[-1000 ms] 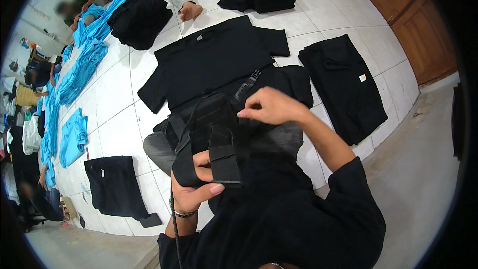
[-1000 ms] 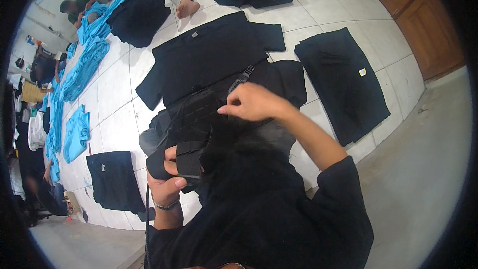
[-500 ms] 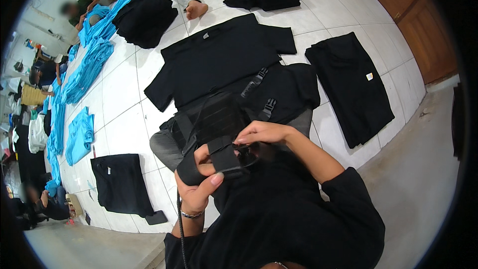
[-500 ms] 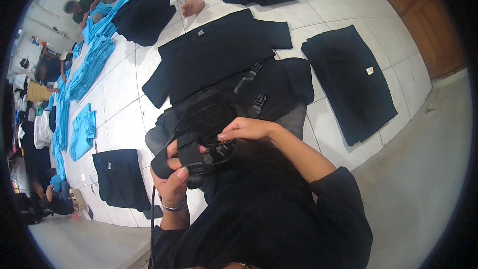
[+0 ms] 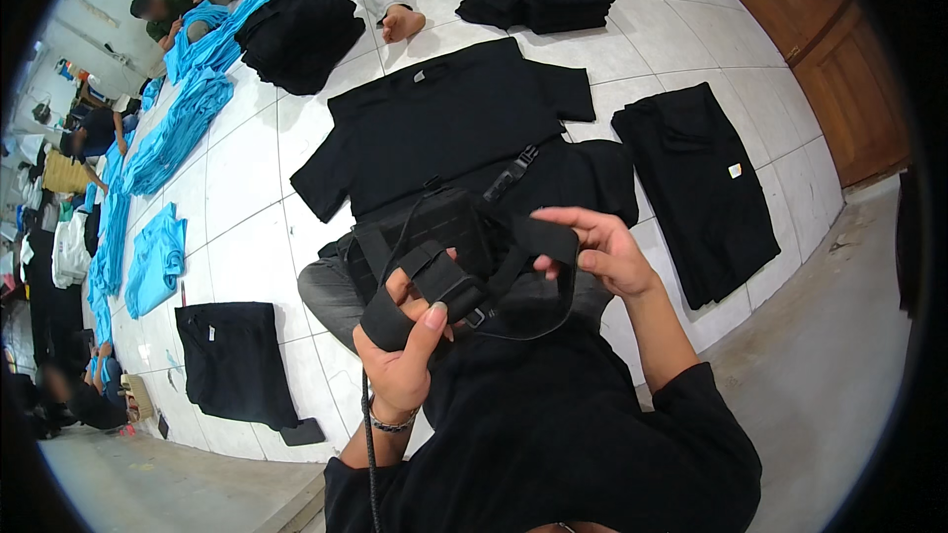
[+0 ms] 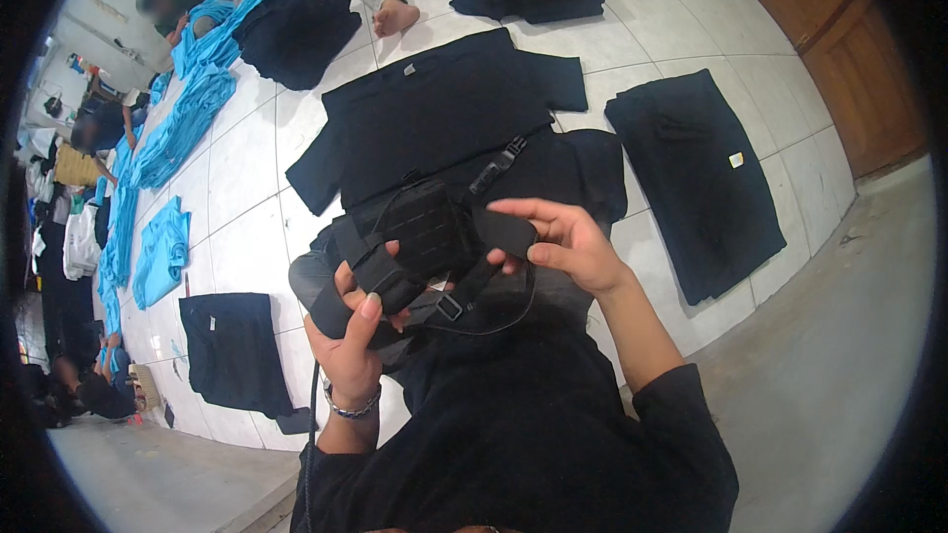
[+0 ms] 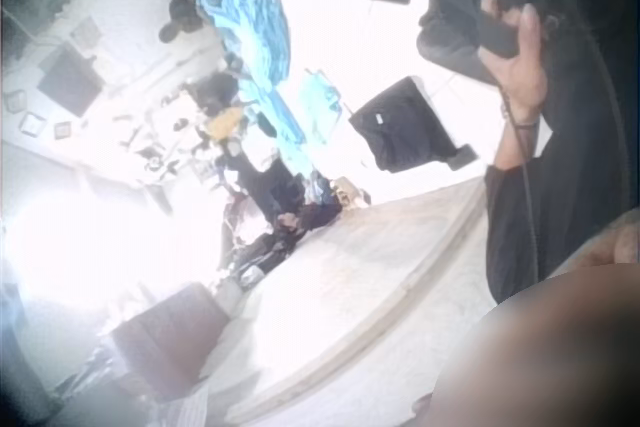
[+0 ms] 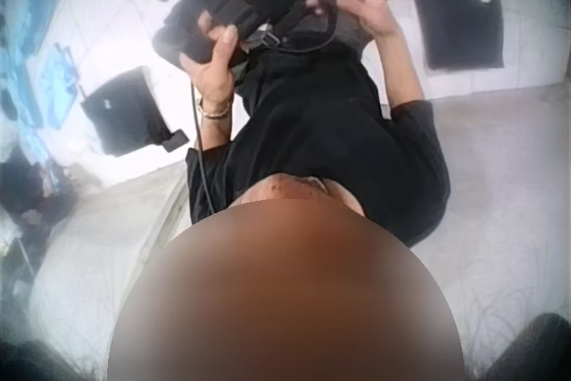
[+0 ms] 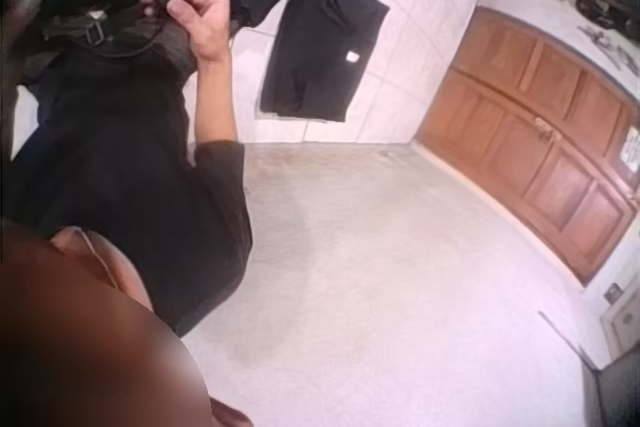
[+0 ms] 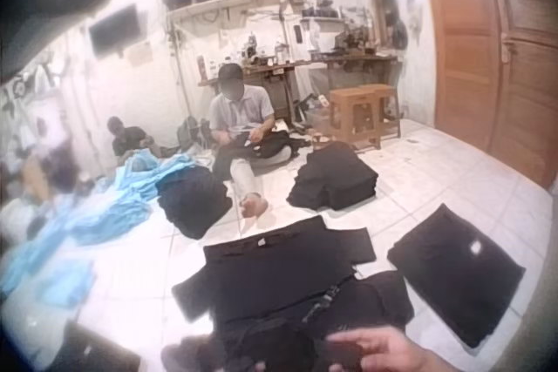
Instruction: The person sits on the floor and assembles a black tactical-style bag by hand. They attach and adjust multiple straps and buckles, threading webbing through plastic hardware and securing connections. The person handles the bag and its components repeatedly to ensure proper fit and alignment.
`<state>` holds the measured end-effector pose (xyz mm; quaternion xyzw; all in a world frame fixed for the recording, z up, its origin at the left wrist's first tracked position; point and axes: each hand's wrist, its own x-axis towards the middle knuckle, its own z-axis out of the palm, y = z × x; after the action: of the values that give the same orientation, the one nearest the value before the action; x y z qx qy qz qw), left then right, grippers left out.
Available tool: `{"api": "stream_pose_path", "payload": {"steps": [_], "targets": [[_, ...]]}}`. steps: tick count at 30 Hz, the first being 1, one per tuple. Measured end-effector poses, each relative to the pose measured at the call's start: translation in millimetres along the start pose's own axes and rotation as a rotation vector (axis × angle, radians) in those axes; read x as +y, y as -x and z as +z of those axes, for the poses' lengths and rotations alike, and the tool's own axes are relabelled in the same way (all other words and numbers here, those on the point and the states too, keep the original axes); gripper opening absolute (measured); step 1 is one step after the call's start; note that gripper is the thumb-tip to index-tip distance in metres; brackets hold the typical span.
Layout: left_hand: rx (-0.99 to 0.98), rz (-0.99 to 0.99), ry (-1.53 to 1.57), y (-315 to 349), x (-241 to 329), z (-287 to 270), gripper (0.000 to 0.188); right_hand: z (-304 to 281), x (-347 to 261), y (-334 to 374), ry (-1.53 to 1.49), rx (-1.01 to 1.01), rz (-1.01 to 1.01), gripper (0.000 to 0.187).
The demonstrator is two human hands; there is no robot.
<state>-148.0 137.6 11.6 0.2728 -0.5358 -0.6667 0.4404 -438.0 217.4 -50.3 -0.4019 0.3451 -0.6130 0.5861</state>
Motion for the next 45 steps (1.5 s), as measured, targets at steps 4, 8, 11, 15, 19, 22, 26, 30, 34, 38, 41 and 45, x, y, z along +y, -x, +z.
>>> {"api": "stream_pose_path", "payload": {"steps": [4,8,11,15,19,22,26,30,34,38,41,45], "targets": [[0.015,-0.015,-0.008,-1.4,-2.9,2.8,0.019,11.8,-22.7,1.7,0.032,0.053,-0.169,0.057],[0.061,-0.037,-0.033,-3.4,-5.3,4.7,0.021,28.1,-45.7,6.2,0.274,0.16,-0.201,0.046],[0.037,-0.017,-0.046,-4.2,-6.9,4.5,0.022,43.7,-58.4,11.5,0.254,0.124,-0.271,0.045],[0.049,-0.054,-0.036,-4.2,-6.9,3.6,0.021,58.1,-76.5,10.2,0.263,0.069,-0.363,0.038],[0.034,-0.051,-0.032,-3.9,-5.5,3.6,0.021,70.0,-89.6,-4.8,0.396,0.015,-0.499,0.03],[0.016,-0.058,-0.037,-3.1,-5.6,4.5,0.023,88.3,-92.9,3.8,0.312,0.187,-0.353,0.025],[-0.002,-0.085,0.005,-2.8,-6.5,6.0,0.03,88.2,-90.0,4.2,0.574,-0.031,-0.266,0.023],[0.046,-0.131,0.051,-2.0,-3.7,7.4,0.039,91.1,-67.8,1.7,0.687,0.065,-0.218,0.017],[0.104,-0.149,0.14,-1.2,-1.5,12.9,0.043,96.7,-44.3,1.2,0.608,0.127,-0.219,0.013],[0.11,-0.155,0.227,0.2,-0.6,16.3,0.044,95.4,-25.3,-10.2,0.486,0.124,-0.273,0.012],[0.091,-0.15,0.247,-0.3,-1.4,16.9,0.043,100.5,-14.1,-13.6,0.386,0.178,-0.295,0.012],[0.107,-0.18,0.205,-2.7,-1.7,19.4,0.044,110.1,-2.9,-9.2,0.188,0.224,-0.191,0.013]]}}
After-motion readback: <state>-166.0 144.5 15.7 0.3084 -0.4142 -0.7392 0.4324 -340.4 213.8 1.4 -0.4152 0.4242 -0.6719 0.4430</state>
